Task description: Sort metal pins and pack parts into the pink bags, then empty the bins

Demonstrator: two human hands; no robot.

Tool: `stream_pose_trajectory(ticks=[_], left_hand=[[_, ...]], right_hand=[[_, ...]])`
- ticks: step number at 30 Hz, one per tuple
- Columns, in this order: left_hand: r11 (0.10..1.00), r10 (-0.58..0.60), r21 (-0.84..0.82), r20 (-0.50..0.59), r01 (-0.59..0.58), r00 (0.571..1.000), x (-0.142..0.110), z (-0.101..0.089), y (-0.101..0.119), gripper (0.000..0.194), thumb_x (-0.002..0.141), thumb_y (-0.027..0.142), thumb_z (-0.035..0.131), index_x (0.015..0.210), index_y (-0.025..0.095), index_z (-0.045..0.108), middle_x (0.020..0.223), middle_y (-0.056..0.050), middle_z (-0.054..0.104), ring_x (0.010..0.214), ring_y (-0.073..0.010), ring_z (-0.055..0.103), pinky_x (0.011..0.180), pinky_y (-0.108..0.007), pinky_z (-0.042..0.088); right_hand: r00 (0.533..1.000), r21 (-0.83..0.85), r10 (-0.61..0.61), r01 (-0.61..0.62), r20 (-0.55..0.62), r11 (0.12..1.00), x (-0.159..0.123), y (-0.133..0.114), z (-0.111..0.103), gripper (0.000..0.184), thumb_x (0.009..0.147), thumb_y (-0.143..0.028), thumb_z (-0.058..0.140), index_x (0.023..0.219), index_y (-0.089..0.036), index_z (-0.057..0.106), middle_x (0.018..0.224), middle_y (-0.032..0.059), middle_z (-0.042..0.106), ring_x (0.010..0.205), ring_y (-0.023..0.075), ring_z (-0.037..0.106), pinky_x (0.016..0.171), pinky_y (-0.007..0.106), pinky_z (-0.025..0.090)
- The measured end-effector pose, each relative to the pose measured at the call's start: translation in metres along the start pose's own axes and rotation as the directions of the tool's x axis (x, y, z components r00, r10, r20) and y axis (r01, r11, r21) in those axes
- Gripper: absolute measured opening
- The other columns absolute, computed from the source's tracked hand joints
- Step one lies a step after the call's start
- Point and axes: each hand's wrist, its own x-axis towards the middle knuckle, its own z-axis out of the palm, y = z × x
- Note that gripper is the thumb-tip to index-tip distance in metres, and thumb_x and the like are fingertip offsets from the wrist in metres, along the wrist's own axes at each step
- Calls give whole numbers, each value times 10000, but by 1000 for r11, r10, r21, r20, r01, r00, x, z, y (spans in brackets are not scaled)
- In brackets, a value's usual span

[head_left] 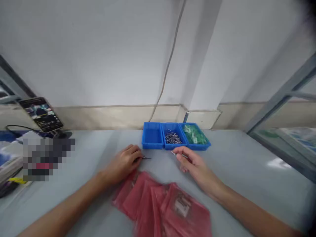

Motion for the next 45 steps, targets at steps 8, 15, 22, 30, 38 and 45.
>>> stream_pose_trajectory(ticks=[8, 15, 22, 30, 38, 45], left_hand=[[1000, 1, 13, -2, -1, 1000, 0, -1, 0, 163, 1101, 213, 509, 1114, 189, 669, 1100, -74, 656, 1038, -238, 606, 949, -400, 534], [1000, 10, -11, -58, -11, 998, 0, 2, 0, 158, 1087, 199, 511, 1079, 191, 669, 1075, -73, 658, 1011, -232, 610, 920, -388, 536], [1000, -5, -16, -58, 4, 998, 0, 2, 0, 166, 1091, 205, 508, 1080, 183, 672, 1084, -76, 659, 1014, -236, 594, 919, -407, 535], [1000, -1, -21, -61, 0, 998, 1, 1, 1, 159, 1083, 204, 521, 1074, 185, 679, 1069, -79, 660, 1012, -238, 598, 914, -399, 542], [1000, 14, -15, -75, -16, 997, 2, 2, 0, 155, 1081, 203, 519, 1074, 193, 674, 1060, -76, 660, 997, -234, 604, 909, -395, 541], [1000, 1, -13, -59, -2, 998, 2, 1, 1, 147, 1076, 194, 528, 1082, 187, 675, 1064, -78, 659, 1004, -238, 601, 927, -405, 536]], right_hand=[[1000, 40, 9, -9, -7, 999, 5, 4, 0, 331, 1018, -559, 629, 1174, -274, 689, 754, -33, 473, 690, 158, 439, 657, 312, 342], [999, 222, -15, 22, -35, 975, 9, 11, 0, 338, 1019, -548, 644, 1136, -238, 711, 798, -26, 491, 623, 112, 406, 599, 289, 318], [999, 215, -29, 38, -45, 976, 9, 11, 0, 327, 1013, -533, 660, 1152, -243, 720, 818, -21, 498, 634, 115, 406, 609, 293, 337], [996, 137, 5, 8, -92, 991, 7, 5, 0, 355, 978, -554, 695, 1192, -272, 713, 853, -14, 552, 693, 146, 428, 663, 311, 352], [996, 214, -16, 34, -88, 976, 7, 3, 1, 353, 1001, -570, 657, 957, -221, 673, 757, -28, 486, 635, 138, 368, 624, 308, 332], [996, 248, -7, 29, -90, 968, 7, 3, 2, 341, 968, -561, 703, 1061, -234, 667, 861, -7, 546, 644, 136, 404, 635, 308, 355]])
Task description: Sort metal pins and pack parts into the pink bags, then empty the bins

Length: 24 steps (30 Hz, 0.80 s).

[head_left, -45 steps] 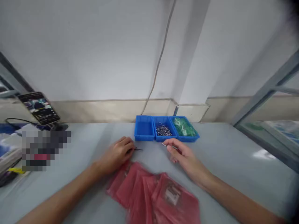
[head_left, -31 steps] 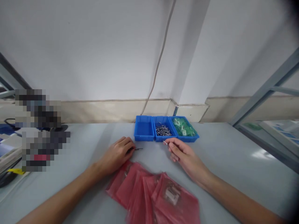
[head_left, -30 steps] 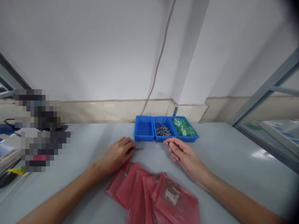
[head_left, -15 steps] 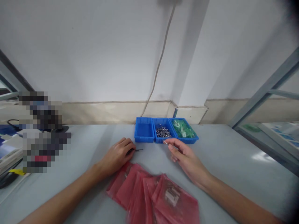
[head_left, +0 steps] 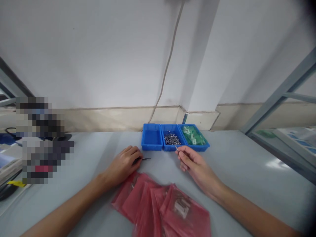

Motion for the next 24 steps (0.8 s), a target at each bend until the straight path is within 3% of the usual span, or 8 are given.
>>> stream_pose_trajectory(ticks=[5, 9, 24], left_hand=[[1000, -3, 6, 10, 3, 1000, 0, 0, 0, 139, 1075, 199, 531, 1082, 192, 670, 1070, -75, 657, 1002, -238, 601, 925, -406, 532], [1000, 6, 8, -6, -5, 1000, 0, 0, 0, 150, 1079, 208, 520, 1079, 196, 669, 1069, -77, 661, 990, -234, 603, 913, -404, 533], [1000, -3, 18, 1, 3, 1000, -1, 1, -2, 137, 1072, 207, 532, 1078, 197, 668, 1069, -75, 662, 981, -236, 606, 903, -401, 528]], right_hand=[[999, -154, -35, 39, 24, 987, -3, -5, -1, 269, 969, -521, 713, 1007, -264, 643, 893, -12, 546, 700, 156, 443, 680, 308, 371], [998, -228, -49, 58, 44, 972, -4, -8, 1, 304, 980, -549, 685, 943, -254, 625, 779, -27, 472, 692, 169, 411, 648, 303, 343], [998, -136, 17, -10, 55, 991, -4, -7, 2, 394, 994, -620, 629, 938, -230, 638, 753, -32, 478, 659, 157, 404, 644, 304, 319]])
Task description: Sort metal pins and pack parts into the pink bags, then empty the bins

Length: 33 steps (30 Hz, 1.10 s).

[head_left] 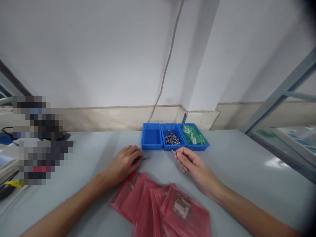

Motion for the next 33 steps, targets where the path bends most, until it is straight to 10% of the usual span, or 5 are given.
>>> stream_pose_trajectory(ticks=[17, 33], left_hand=[[999, 7, -43, -28, -8, 1000, 1, 1, -1, 130, 1060, 185, 537, 1071, 208, 664, 1066, -75, 664, 997, -234, 618, 913, -393, 540], [990, -4, -141, -54, -4, 999, 2, 1, -4, 108, 1039, 179, 570, 1040, 208, 674, 1061, -65, 667, 1013, -232, 587, 913, -385, 513]], right_hand=[[997, 92, 69, -67, -22, 993, -1, 0, 0, 603, 952, -736, 607, 663, -217, 501, 595, -55, 371, 576, 140, 357, 603, 310, 291], [991, 339, 125, -106, -35, 935, 6, -3, -2, 441, 911, -575, 778, 806, -198, 573, 730, -42, 479, 558, 89, 372, 560, 273, 319]])
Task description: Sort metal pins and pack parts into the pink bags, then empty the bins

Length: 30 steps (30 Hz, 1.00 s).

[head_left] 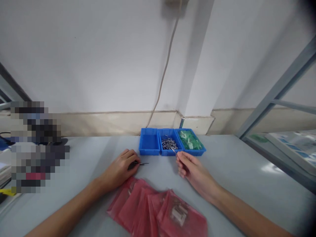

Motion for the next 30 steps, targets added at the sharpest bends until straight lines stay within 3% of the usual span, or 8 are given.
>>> stream_pose_trajectory(ticks=[5, 9, 15, 18, 20, 23, 25, 30], left_hand=[[1000, 1, -12, -11, -1, 1000, 0, 1, 0, 106, 1037, 178, 569, 1034, 209, 671, 1052, -65, 667, 1009, -232, 594, 912, -378, 515], [1000, -4, -25, -28, 3, 1000, 0, 2, -1, 101, 1031, 174, 577, 1022, 212, 670, 1042, -61, 666, 1008, -230, 598, 912, -371, 518], [997, 0, -75, -3, -1, 1000, 0, 1, 1, 136, 1070, 228, 556, 1051, 210, 689, 1069, -69, 663, 1023, -228, 592, 925, -379, 515], [991, -6, -134, 39, 11, 999, 0, 2, 1, 154, 1084, 264, 560, 1075, 221, 708, 1111, -66, 667, 1044, -221, 599, 942, -369, 510], [984, -11, -177, 68, 23, 998, 1, 3, 3, 159, 1084, 274, 572, 1088, 234, 726, 1135, -61, 668, 1064, -214, 610, 958, -357, 509], [973, -18, -229, 94, 39, 995, 1, 7, 7, 164, 1079, 259, 585, 1111, 259, 745, 1154, -48, 670, 1090, -203, 626, 982, -340, 508], [968, -23, -247, 97, 46, 995, 1, 10, 10, 157, 1071, 250, 598, 1106, 265, 750, 1153, -40, 672, 1095, -199, 631, 986, -332, 507], [973, -49, -221, 75, 65, 996, 1, 15, 17, 88, 1037, 244, 649, 1056, 246, 735, 1099, -32, 676, 1057, -203, 634, 952, -330, 505]], right_hand=[[999, -41, -5, 3, -49, 999, 5, 2, -4, 455, 917, -595, 762, 814, -193, 574, 684, -70, 472, 460, 38, 282, 489, 243, 251], [996, -101, -42, 34, -75, 994, 8, 1, -6, 455, 927, -609, 739, 820, -195, 581, 649, -80, 470, 429, 33, 292, 458, 231, 248], [974, -277, -224, 207, -31, 938, 11, -1, -6, 440, 972, -604, 673, 1193, -224, 682, 807, -18, 632, 484, 76, 417, 484, 241, 305], [939, -478, -324, 339, 117, 810, 11, 3, -7, 356, 985, -555, 679, 1105, -228, 748, 847, 16, 665, 665, 159, 568, 606, 285, 440], [877, -610, -359, 480, 319, 631, 8, 5, -6, 275, 1028, -471, 651, 1055, -237, 791, 988, 61, 716, 916, 228, 648, 819, 355, 502], [763, -657, -279, 645, 583, 390, -1, 6, 0, 226, 1079, -332, 597, 1158, -276, 801, 1240, 76, 719, 1163, 265, 617, 1065, 456, 429], [735, -661, -219, 675, 642, 327, -6, 6, 4, 244, 1082, -293, 594, 1240, -311, 780, 1340, 50, 703, 1212, 261, 585, 1097, 457, 418], [727, -659, -175, 680, 664, 321, -10, 6, 10, 280, 1090, -275, 582, 1298, -348, 756, 1410, -4, 695, 1253, 234, 545, 1127, 420, 424]])
